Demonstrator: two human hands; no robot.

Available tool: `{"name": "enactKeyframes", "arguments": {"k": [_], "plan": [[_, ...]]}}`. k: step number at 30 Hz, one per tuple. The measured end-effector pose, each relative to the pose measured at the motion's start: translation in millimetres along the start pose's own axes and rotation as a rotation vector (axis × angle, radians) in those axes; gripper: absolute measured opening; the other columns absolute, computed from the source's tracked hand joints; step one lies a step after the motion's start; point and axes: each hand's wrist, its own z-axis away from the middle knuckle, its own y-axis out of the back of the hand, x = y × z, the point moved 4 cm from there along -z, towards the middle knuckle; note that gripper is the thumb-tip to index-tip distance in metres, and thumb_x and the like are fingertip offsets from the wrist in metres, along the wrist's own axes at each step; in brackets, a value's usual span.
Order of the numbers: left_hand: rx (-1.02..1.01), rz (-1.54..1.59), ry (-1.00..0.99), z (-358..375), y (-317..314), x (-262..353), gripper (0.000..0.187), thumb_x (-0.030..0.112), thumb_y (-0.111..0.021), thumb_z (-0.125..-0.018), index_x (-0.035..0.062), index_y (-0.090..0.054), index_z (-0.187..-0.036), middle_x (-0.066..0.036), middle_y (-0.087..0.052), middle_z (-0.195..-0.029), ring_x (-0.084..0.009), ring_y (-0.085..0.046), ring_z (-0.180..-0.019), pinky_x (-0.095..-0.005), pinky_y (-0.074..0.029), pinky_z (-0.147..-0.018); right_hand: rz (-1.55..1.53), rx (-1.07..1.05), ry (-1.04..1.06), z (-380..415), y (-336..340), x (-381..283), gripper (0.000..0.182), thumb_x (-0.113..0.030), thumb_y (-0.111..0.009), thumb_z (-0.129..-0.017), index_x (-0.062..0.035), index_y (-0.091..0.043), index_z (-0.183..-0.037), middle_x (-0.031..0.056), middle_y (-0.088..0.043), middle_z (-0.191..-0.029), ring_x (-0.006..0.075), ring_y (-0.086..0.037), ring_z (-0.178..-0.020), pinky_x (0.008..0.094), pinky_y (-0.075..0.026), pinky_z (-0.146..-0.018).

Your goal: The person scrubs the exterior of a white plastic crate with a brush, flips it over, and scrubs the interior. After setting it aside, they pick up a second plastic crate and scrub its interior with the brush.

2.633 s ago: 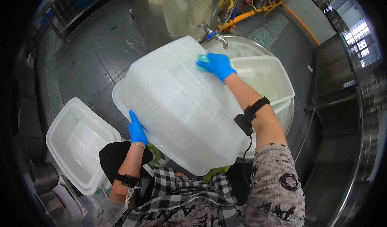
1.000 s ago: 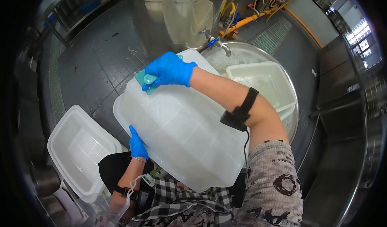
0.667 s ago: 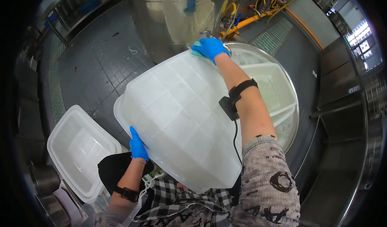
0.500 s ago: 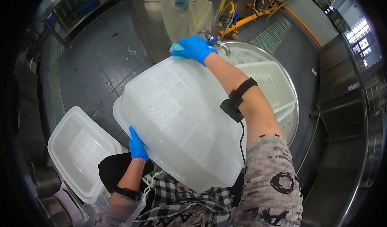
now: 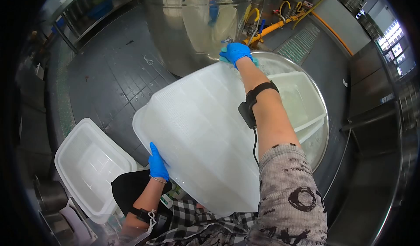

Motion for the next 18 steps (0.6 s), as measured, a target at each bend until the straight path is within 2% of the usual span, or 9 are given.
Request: {"name": "enactKeyframes", "arguments": {"k": [1,3,4,7,10,12,15,17,18], "plan": [[0.01,0.002,-0.013,1.6,-1.6,-2.3,0.055,0.047,-0.041,-0.083,-0.002,-0.047,-0.108,-0.011,-0.055,-0.097,-0.0215,-0.056,-0.082,-0.0317,-0.048,-0.071,0.001,-0.001,0.001,4.5,6.0,-3.5,0.054,-0.054,-0.048,-0.072,-0.0075,-0.057,-0.097,0.0151,-0.058,-0.094,0.0289,-0.056,-0.086,0.0371,-0.044,-0.075],[-0.004,-0.009,0.026,6.9,-4.9,0.2,0.055,0.047,-0.041,-0.083,-0.002,-0.046,-0.109,-0.011,-0.055,-0.097,-0.0214,-0.056,-0.082,-0.0319,-0.048,-0.071,-0.173,0.116,0.289,34.3,37.7,-48.5,0.053,-0.054,-0.048,-0.072,-0.0058,-0.06,-0.091,0.0161,-0.058,-0.093,0.0305,-0.055,-0.086,0.0373,-0.043,-0.075],[-0.02,-0.022,0.055,8.1,-6.8,1.7,0.055,0.047,-0.041,-0.083,-0.0019,-0.046,-0.109,-0.012,-0.055,-0.098,-0.0214,-0.056,-0.082,-0.032,-0.047,-0.071,-0.372,0.077,0.212,10.7,16.9,-55.8,0.051,-0.053,-0.049,-0.071,-0.0068,-0.061,-0.088,0.0161,-0.058,-0.091,0.0323,-0.054,-0.085,0.0379,-0.043,-0.076],[-0.059,0.065,0.093,2.8,-1.2,-4.6,0.056,0.046,-0.041,-0.083,-0.0019,-0.044,-0.111,-0.012,-0.055,-0.098,-0.0211,-0.056,-0.083,-0.0325,-0.047,-0.072,-0.348,0.088,0.281,63.1,45.2,-105.0,0.052,-0.052,-0.049,-0.071,-0.0049,-0.06,-0.089,0.0176,-0.058,-0.09,0.0327,-0.054,-0.085,0.0384,-0.042,-0.076],[-0.095,0.004,0.107,5.2,-4.6,-0.9,0.056,0.046,-0.041,-0.084,-0.0019,-0.043,-0.113,-0.012,-0.054,-0.1,-0.0207,-0.055,-0.084,-0.0322,-0.046,-0.073,-0.224,0.091,0.155,37.4,14.3,-46.5,0.054,-0.054,-0.048,-0.072,-0.0035,-0.061,-0.086,0.0179,-0.058,-0.089,0.0323,-0.055,-0.084,0.0382,-0.043,-0.075],[-0.052,-0.035,0.057,3.7,-8.7,-5.1,0.056,0.046,-0.041,-0.083,-0.0023,-0.044,-0.112,-0.012,-0.055,-0.098,-0.0207,-0.055,-0.083,-0.032,-0.046,-0.072,-0.182,0.144,0.171,17.9,-14.5,-21.1,0.053,-0.054,-0.048,-0.071,-0.0053,-0.061,-0.086,0.0171,-0.059,-0.088,0.0318,-0.055,-0.083,0.0381,-0.043,-0.074],[-0.003,-0.07,0.016,-1.1,-5.3,-9.6,0.06,0.049,-0.042,-0.082,-0.0042,-0.045,-0.11,-0.012,-0.055,-0.097,-0.0207,-0.055,-0.081,-0.0321,-0.047,-0.07,-0.117,0.245,0.286,41.9,3.5,-67.0,0.05,-0.055,-0.05,-0.07,-0.0079,-0.061,-0.085,0.0156,-0.059,-0.086,0.0308,-0.056,-0.081,0.0378,-0.044,-0.073],[-0.051,-0.102,0.097,7.3,-11.9,0.6,0.065,0.052,-0.043,-0.08,-0.0057,-0.044,-0.11,-0.013,-0.055,-0.097,-0.0207,-0.055,-0.081,-0.0328,-0.047,-0.069,-0.609,0.296,0.255,99.5,54.0,-111.6,0.05,-0.055,-0.051,-0.07,-0.0074,-0.061,-0.083,0.0151,-0.06,-0.084,0.0302,-0.057,-0.078,0.038,-0.044,-0.071],[-0.058,-0.101,0.1,7.7,-15.0,2.1,0.065,0.052,-0.043,-0.08,-0.0057,-0.044,-0.11,-0.013,-0.055,-0.097,-0.0207,-0.055,-0.081,-0.0328,-0.047,-0.069,-0.603,0.298,0.25,106.3,54.7,-114.4,0.05,-0.055,-0.051,-0.07,-0.0074,-0.061,-0.083,0.0151,-0.06,-0.084,0.0302,-0.057,-0.078,0.038,-0.044,-0.071]]}}
